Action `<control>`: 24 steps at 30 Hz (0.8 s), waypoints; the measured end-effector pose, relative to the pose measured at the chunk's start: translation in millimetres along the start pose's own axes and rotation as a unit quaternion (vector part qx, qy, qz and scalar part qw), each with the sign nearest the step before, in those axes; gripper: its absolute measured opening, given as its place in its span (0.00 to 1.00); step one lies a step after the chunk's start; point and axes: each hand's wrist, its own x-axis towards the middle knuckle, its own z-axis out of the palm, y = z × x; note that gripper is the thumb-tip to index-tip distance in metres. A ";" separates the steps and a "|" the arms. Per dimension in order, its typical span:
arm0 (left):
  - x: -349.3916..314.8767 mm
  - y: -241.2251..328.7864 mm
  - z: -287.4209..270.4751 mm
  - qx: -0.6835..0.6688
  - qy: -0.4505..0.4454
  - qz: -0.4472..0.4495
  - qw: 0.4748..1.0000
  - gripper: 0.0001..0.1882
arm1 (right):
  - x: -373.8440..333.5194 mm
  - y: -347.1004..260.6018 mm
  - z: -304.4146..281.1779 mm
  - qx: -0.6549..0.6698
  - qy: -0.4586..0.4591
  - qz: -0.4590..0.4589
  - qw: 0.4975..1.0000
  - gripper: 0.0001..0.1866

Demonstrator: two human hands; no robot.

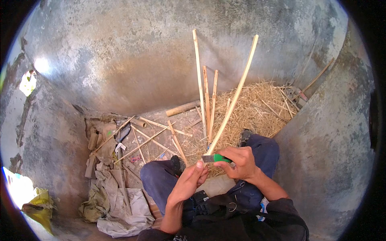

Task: The person uses a utility knife to shave and shape a thin wooden stick by hand while sitting on the floor.

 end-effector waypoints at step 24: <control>-9.2 -30.4 -2.3 0.047 0.071 0.024 0.996 0.31 | -6.8 6.6 4.4 0.012 -0.012 0.015 1.000 0.15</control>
